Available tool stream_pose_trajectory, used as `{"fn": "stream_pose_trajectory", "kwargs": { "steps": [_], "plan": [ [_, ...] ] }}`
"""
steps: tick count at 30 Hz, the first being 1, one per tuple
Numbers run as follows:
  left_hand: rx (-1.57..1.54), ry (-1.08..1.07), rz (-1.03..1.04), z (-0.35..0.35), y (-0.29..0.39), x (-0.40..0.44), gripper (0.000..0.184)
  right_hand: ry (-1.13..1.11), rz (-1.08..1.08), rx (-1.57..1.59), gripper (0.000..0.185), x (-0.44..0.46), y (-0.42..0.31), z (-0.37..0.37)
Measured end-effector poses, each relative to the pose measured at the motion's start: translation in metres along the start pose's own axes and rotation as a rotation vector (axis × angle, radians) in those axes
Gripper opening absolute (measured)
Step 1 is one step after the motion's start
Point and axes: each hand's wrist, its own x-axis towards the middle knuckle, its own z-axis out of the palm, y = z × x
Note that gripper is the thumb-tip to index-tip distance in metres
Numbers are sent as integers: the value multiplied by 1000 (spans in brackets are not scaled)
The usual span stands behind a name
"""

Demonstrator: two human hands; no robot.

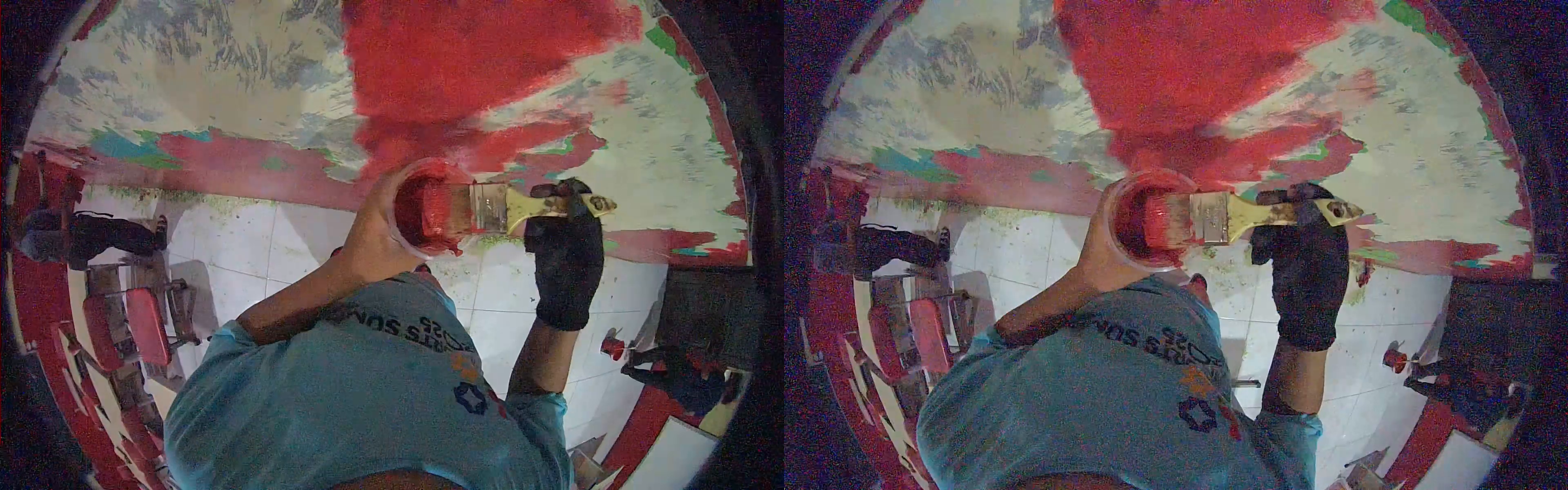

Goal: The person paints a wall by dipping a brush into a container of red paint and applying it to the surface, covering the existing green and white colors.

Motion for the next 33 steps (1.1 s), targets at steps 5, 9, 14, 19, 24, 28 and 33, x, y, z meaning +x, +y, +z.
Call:
{"fn": "stream_pose_trajectory", "kwargs": {
  "steps": [5, 9, 14, 19, 24, 28, 33],
  "plan": [
    [65, -17, -55, 4, 9, 2, 83, -7, 12, -103, 25, -2, 7, -12],
    [26, -31, -48, 12, 3, 3, 81, -32, 49, 26, 20, -2, 8, -23],
    [177, -20, 150, 16, 4, 14, 86, -46, 108, 237, 25, -7, 2, -26],
    [327, -15, 43, 21, 10, 18, 80, 1, 173, 441, 25, -3, 9, -30],
    [272, -3, 71, 31, 13, 22, 82, -40, 153, 424, 26, -1, 10, -40],
    [299, -7, 82, 43, 24, 27, 84, -48, 33, -56, 30, 4, 5, -52],
    [339, 19, 55, 55, 5, 28, 86, -65, -60, -281, 33, 12, 3, -71]
  ]
}}
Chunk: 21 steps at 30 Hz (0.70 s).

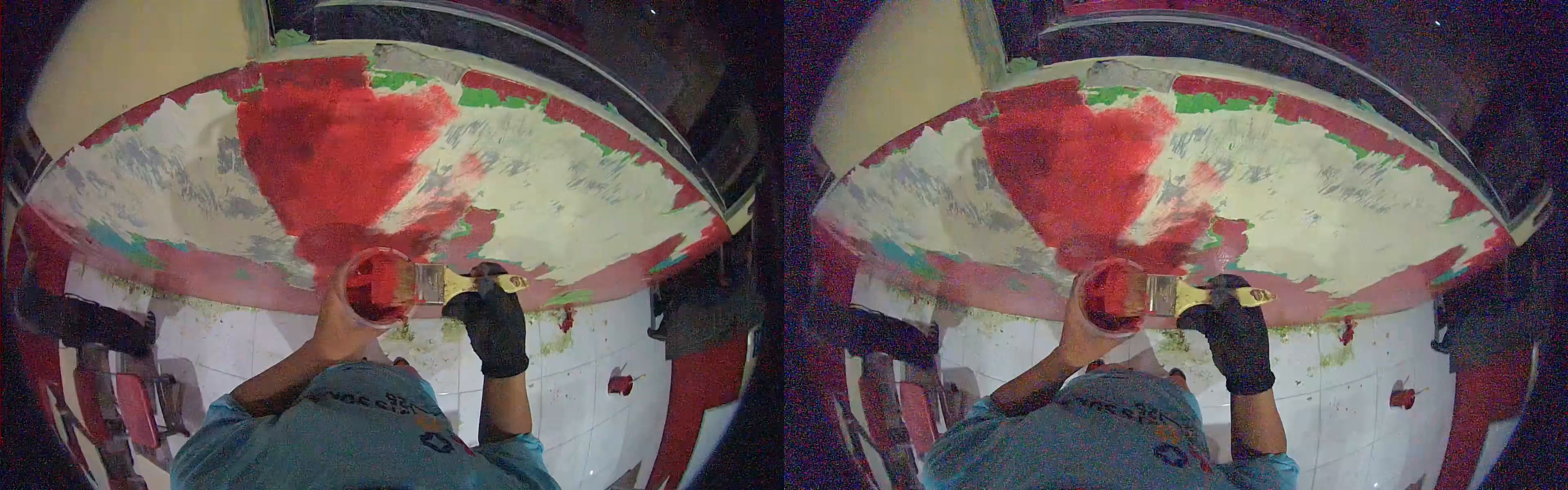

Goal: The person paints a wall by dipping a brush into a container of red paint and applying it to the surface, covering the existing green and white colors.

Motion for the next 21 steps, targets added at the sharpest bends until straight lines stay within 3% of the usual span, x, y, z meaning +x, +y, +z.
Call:
{"fn": "stream_pose_trajectory", "kwargs": {
  "steps": [3, 5, 6, 8, 11, 14, 18, 20, 21],
  "plan": [
    [-59, 21, -4, 15, 8, 3, 87, -44, -51, -7, 30, 5, 0, -13],
    [-56, 61, 31, 24, 20, 7, 88, -40, 82, 553, 28, 10, 2, -20],
    [-32, 60, 25, 26, 25, 8, 89, -56, 82, 551, 28, 11, 3, -25],
    [-5, 74, 16, 32, 29, 9, 89, -29, -68, 94, 28, 16, 2, -33],
    [154, 99, 3, 35, 33, 11, 92, -44, 0, 364, 28, 22, -1, -39],
    [201, 56, 7, 34, 35, 17, 96, -34, -83, 148, 25, 27, -3, -41],
    [186, 50, 31, 25, 35, 28, 97, 48, -121, 203, 23, 31, -13, -32],
    [223, 21, 53, 17, 44, 34, 97, -74, 53, 722, 22, 32, -24, -29],
    [216, 14, 52, 13, 49, 37, 97, -70, 52, 719, 22, 33, -24, -28]
  ]
}}
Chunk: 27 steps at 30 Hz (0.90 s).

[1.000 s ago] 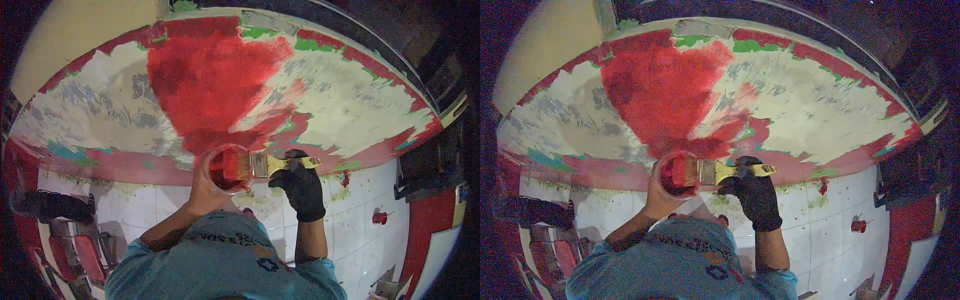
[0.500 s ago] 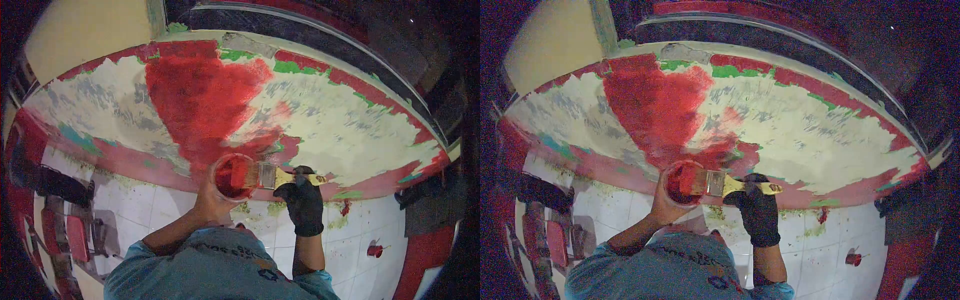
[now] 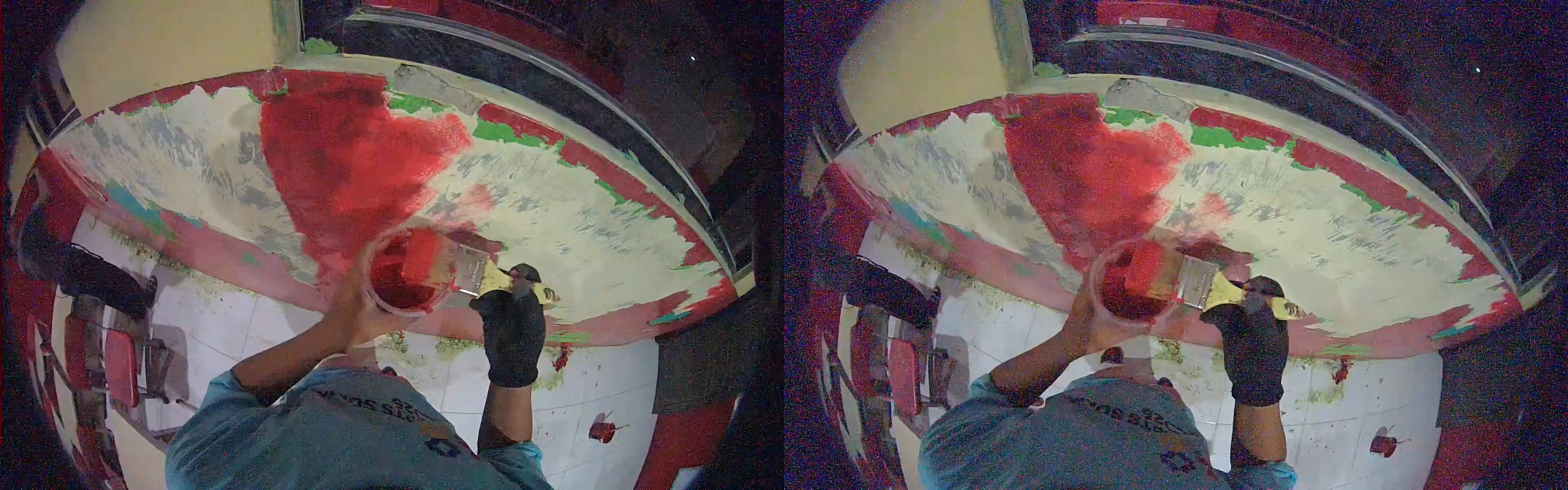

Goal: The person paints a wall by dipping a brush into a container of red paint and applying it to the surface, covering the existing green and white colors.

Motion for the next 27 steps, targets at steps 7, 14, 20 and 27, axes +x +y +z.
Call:
{"fn": "stream_pose_trajectory", "kwargs": {
  "steps": [7, 14, 20, 27],
  "plan": [
    [-85, -19, 8, -27, -6, 13, 97, 109, -426, -47, 27, 6, 6, 48],
    [-64, -27, -23, -51, -20, 4, 95, 126, -785, -325, 28, 23, 24, 88],
    [-167, -31, -83, -66, -34, -6, 91, 292, -819, -842, 23, 31, 27, 90],
    [-176, -19, -149, -70, -54, -16, 92, 323, -927, -1170, 19, 6, 23, 105]
  ]
}}
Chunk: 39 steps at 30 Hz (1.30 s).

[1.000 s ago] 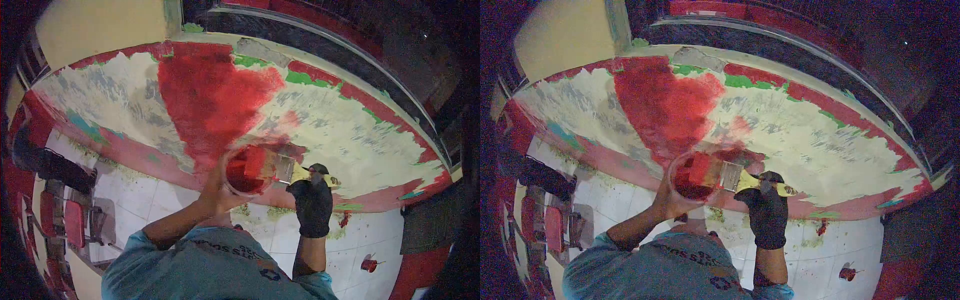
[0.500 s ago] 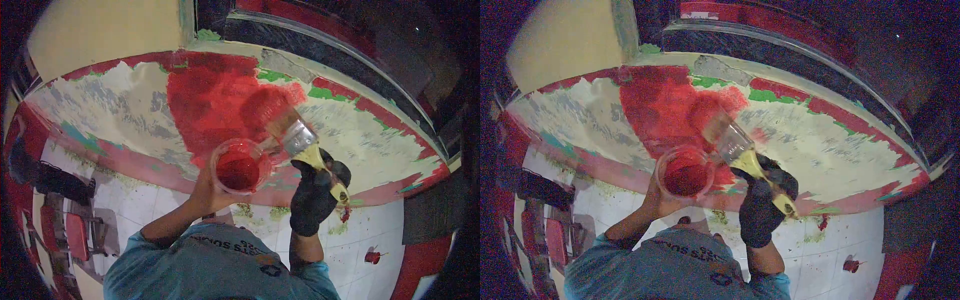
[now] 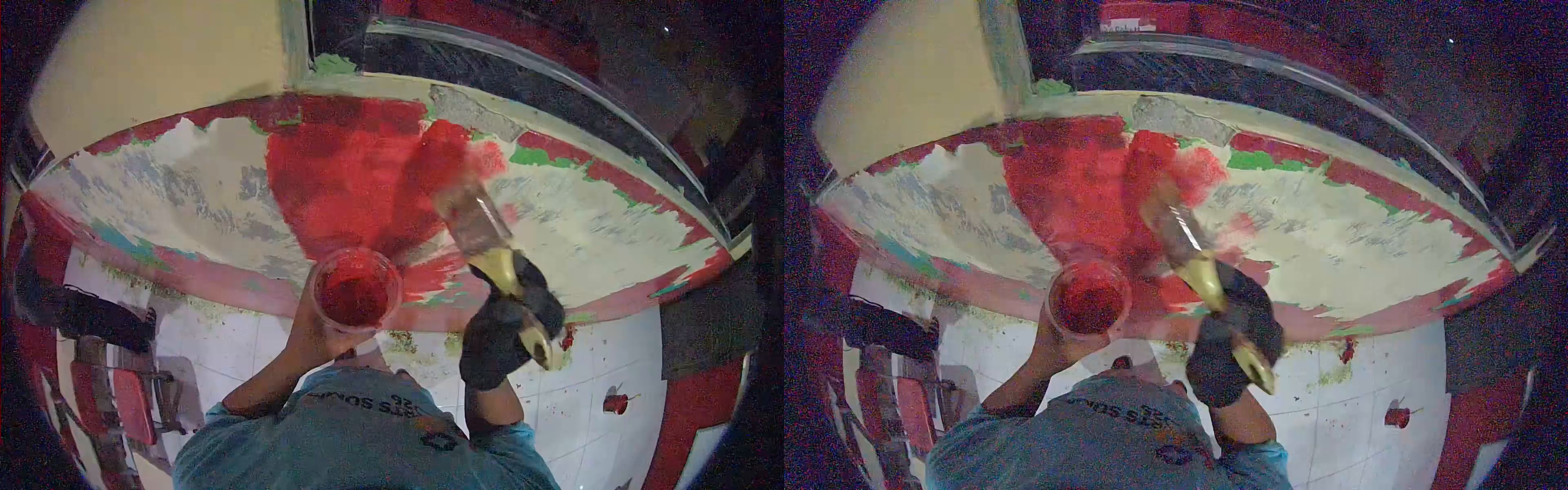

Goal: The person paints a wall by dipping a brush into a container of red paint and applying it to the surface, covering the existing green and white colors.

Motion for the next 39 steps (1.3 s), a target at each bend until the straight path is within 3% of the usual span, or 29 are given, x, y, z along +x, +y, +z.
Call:
{"fn": "stream_pose_trajectory", "kwargs": {
  "steps": [1, 3, 6, 7, 9, 10, 12, 13, 15, 17, 18, 19, 22, 24, 25, 26, 29, 30, 31, 34, 36, 39],
  "plan": [
    [-54, 14, -38, 0, -3, -2, 91, 62, -29, 173, 20, 1, 2, 9],
    [-4, -7, -52, -1, 3, -2, 92, 114, 236, 336, 30, -4, 9, 22],
    [7, -8, -51, -1, 7, -4, 92, 122, 97, 89, 22, -1, 25, 12],
    [-32, 7, -41, -1, 6, -5, 93, 242, 138, 261, 23, -2, 30, 16],
    [-19, -3, -59, -4, 3, -7, 93, 266, 173, 337, 21, -5, 30, 7],
    [-5, -16, -76, -4, 2, -8, 92, 266, 174, 336, 21, -8, 28, 4],
    [-19, -7, -74, -2, 0, -9, 92, 60, 434, 468, 23, -15, 23, -4],
    [-33, 2, -70, -1, 0, -10, 92, 32, 90, 64, 26, -2, 12, -5],
    [-82, 1, -79, 2, 7, -11, 92, 116, 230, 192, 28, 0, 10, 10],
    [-134, 7, -85, 3, 12, -12, 91, 296, 167, 176, 28, 5, 20, 8],
    [-57, -5, -81, 1, 12, -12, 92, 257, 165, 186, 28, 8, 30, -2],
    [20, -16, -77, 1, 13, -12, 92, 398, 165, 268, 28, 9, 32, -3],
    [22, 48, -57, 3, 13, -16, 92, 393, 229, 339, 26, 6, 32, -18],
    [15, 40, -68, 4, 13, -17, 91, 192, 93, 117, 27, 2, 26, -22],
    [7, 37, -78, 5, 13, -18, 91, 94, 70, -172, 29, -1, 20, -20],
    [9, 35, -77, 5, 10, -20, 91, 97, 73, -172, 29, -1, 21, -20],
    [-35, 0, -229, 4, 8, -21, 91, 132, 330, 264, 24, 13, 31, -19],
    [-52, 11, -200, 4, 15, -20, 91, 223, 111, -2, 26, 22, 31, -26],
    [-71, 21, -171, 4, 18, -20, 91, 362, 175, 346, 25, 26, 30, -24],
    [-22, 67, -105, 5, 8, -24, 79, 449, 78, 295, 22, 24, 34, -31],
    [-29, 73, -139, 6, 0, -28, 80, 153, 135, 279, 22, 26, 29, -36],
    [-24, 110, -117, 8, 7, -27, 81, 206, 26, 63, 22, 38, 33, -40]
  ]
}}
